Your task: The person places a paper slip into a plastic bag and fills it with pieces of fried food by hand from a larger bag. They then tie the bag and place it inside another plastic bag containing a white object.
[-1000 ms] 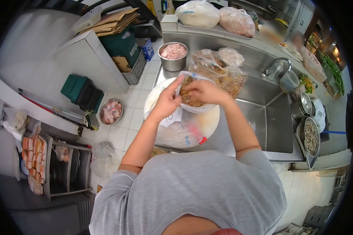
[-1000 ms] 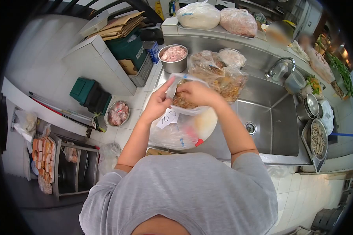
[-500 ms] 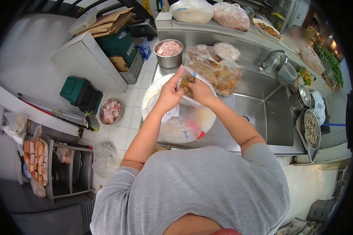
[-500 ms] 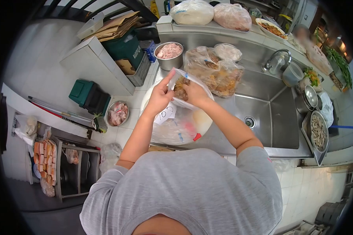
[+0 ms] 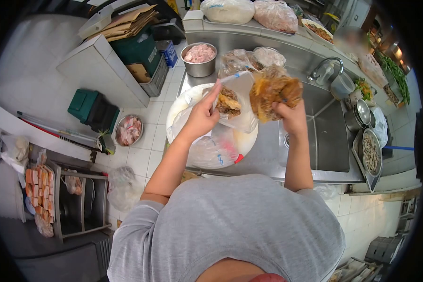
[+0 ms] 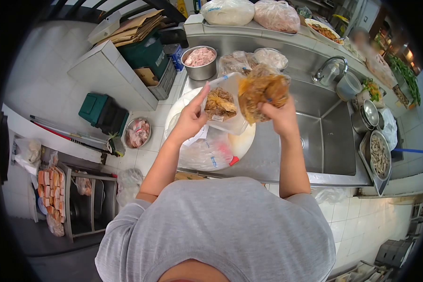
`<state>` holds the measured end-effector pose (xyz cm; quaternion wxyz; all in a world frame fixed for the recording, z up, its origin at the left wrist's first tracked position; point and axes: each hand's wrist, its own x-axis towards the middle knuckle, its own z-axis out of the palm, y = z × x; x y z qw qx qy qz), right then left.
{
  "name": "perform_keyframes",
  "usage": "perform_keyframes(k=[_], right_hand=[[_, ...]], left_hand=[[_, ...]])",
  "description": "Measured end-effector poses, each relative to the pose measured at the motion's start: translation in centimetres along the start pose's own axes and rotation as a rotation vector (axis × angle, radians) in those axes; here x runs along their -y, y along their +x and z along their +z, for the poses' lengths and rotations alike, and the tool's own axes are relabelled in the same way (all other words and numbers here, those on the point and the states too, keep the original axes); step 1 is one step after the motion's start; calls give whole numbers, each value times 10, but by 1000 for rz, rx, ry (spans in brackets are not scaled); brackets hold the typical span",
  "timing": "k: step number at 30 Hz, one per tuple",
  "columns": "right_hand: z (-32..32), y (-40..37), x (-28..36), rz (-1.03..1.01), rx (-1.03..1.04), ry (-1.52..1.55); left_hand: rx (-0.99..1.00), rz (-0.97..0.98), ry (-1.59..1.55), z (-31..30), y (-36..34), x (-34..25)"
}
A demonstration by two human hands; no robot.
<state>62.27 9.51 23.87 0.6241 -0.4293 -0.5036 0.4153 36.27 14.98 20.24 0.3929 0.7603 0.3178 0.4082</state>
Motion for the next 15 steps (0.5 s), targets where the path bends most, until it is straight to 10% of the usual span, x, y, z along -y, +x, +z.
perform_keyframes(k=[8, 13, 15], right_hand=[[-2, 4, 2, -150, 31, 292], [35, 36, -11, -113, 319, -147], [60, 62, -23, -410, 438, -696]], left_hand=[[-4, -133, -145, -5, -5, -9], [-61, -174, -317, -15, 7, 9], [-104, -163, -351, -19, 17, 3]])
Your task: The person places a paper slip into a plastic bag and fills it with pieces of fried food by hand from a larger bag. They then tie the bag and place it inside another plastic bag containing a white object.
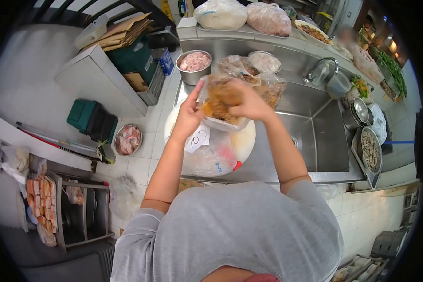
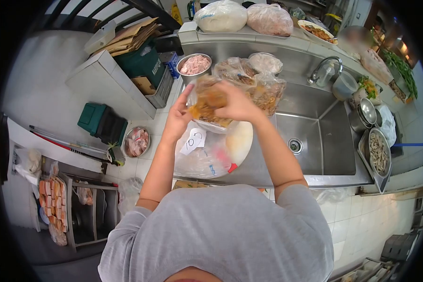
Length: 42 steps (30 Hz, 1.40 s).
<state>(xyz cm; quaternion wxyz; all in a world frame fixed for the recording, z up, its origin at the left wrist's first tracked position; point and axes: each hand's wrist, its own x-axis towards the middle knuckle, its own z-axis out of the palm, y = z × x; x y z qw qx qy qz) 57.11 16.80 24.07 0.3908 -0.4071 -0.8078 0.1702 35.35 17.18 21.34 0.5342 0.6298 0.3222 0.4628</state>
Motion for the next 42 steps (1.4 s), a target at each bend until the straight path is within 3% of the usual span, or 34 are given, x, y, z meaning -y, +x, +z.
perform_keyframes(k=[2, 4, 7, 10, 13, 15, 17, 19, 21, 23, 26, 29, 32, 33, 36, 42], right_hand=[[34, 26, -14, 167, 276, -235], [79, 44, -46, 463, 450, -324], [86, 56, -32, 531, 564, -604], [92, 41, -35, 266, 395, -736], [32, 41, -20, 78, 418, -115], [-18, 44, -4, 169, 384, 256], [-46, 48, -29, 407, 150, 416], [-45, 60, -96, 453, -131, 240], [-32, 69, -145, 531, 222, -428], [15, 69, -219, 471, 526, -755], [50, 65, -259, 554, 340, -609], [40, 79, -203, 470, 229, -652], [52, 97, -227, 529, 371, -501], [68, 100, -254, 595, 347, -549], [76, 108, -257, 497, 373, -715], [77, 95, -245, 477, 185, -640]], left_hand=[[-24, 32, -103, -1, 10, -4], [-71, 35, -74, -5, 14, -2], [-117, 51, -97, -9, 18, 1], [-141, 51, -105, -15, 13, 3], [-150, 36, -94, -19, 9, 2], [-152, 30, -93, -17, 8, 0], [-142, 27, -93, -16, 6, 0], [-138, 28, -89, -14, 5, -1], [-139, 32, -87, -11, 3, -4], [-133, 35, -75, -12, 3, 1], [-121, 13, -44, -13, 1, 1], [-105, -8, -26, -12, -2, -3], [-104, -7, -34, -8, -3, -7], [-108, -5, -34, -8, -3, -7], [-110, -21, -41, -10, -5, -8], [-188, -26, -6, -4, -6, -1]])
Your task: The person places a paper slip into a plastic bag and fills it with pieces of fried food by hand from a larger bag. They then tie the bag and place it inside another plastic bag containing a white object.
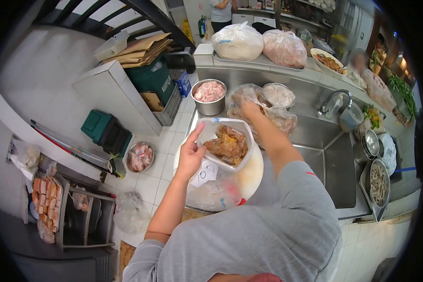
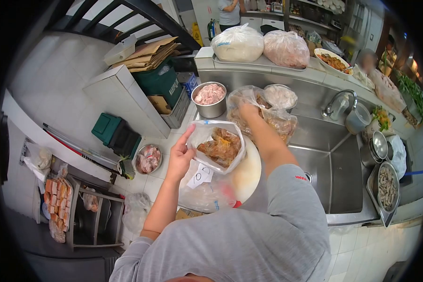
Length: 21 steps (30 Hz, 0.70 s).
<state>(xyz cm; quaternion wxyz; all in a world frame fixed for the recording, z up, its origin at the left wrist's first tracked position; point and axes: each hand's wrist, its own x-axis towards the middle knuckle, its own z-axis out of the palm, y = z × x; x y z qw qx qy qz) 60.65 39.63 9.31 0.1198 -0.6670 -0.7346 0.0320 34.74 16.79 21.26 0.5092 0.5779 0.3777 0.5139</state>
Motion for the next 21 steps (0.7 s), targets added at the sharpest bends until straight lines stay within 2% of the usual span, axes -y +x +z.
perform_keyframes(k=[1, 5, 8, 11, 14, 15, 18, 21], right_hand=[[6, 3, -3, 1, -42, -2], [2, 13, -4, 46, 130, -50], [32, 36, -16, -50, -54, -151], [10, 26, -7, 27, -17, -133], [13, 33, -20, 76, 122, -54], [12, 26, -21, 82, 36, -42], [12, 6, -19, 161, 80, 14], [49, 33, -30, 236, -48, -4]], left_hand=[[-19, 6, 22, 2, -1, 1], [-56, 31, 129, 6, -2, 4], [-121, 29, 88, 10, -5, 3], [-141, -33, 36, 5, -9, 8], [-122, -98, 32, 6, -12, 7], [-116, -120, 43, 7, -13, 7], [-109, -145, 118, 12, -14, 5], [-114, -130, 131, 16, -17, 10]])
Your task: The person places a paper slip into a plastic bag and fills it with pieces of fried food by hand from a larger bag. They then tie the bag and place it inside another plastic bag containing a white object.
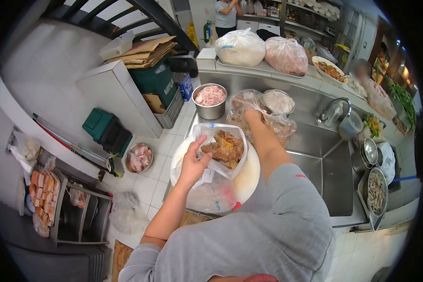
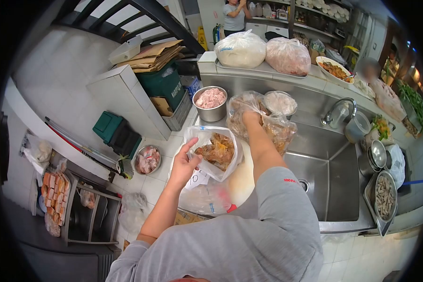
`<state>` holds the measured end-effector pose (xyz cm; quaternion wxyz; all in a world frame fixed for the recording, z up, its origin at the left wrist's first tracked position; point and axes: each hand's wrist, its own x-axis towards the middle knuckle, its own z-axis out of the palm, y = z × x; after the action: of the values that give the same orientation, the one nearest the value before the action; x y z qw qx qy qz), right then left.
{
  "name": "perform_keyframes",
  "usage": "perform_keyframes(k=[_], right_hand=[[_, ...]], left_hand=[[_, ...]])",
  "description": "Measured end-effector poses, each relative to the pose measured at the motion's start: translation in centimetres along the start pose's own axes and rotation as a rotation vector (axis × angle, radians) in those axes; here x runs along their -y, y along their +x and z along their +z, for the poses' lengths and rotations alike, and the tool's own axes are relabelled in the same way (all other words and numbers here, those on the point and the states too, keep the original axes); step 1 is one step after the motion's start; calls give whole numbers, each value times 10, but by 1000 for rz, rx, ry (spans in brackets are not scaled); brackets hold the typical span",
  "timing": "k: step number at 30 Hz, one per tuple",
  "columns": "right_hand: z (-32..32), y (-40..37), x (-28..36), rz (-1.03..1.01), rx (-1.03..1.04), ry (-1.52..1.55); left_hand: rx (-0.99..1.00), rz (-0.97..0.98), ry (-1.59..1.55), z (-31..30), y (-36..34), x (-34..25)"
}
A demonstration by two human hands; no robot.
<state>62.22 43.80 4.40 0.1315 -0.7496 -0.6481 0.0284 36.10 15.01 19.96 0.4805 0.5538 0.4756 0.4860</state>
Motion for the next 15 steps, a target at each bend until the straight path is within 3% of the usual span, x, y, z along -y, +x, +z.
perform_keyframes(k=[4, 6, 9, 15], right_hand=[[-21, -10, 10, -143, -47, -81], [-9, -11, 8, -97, -221, 53], [-55, -35, 18, -45, 155, -85], [-149, -108, 6, 43, 152, 131]], left_hand=[[-13, 53, 39, -3, -3, 7], [-25, 59, 50, -5, -3, 8], [-31, 17, 18, -7, 2, 9], [-67, 100, 148, -4, 18, 8]])
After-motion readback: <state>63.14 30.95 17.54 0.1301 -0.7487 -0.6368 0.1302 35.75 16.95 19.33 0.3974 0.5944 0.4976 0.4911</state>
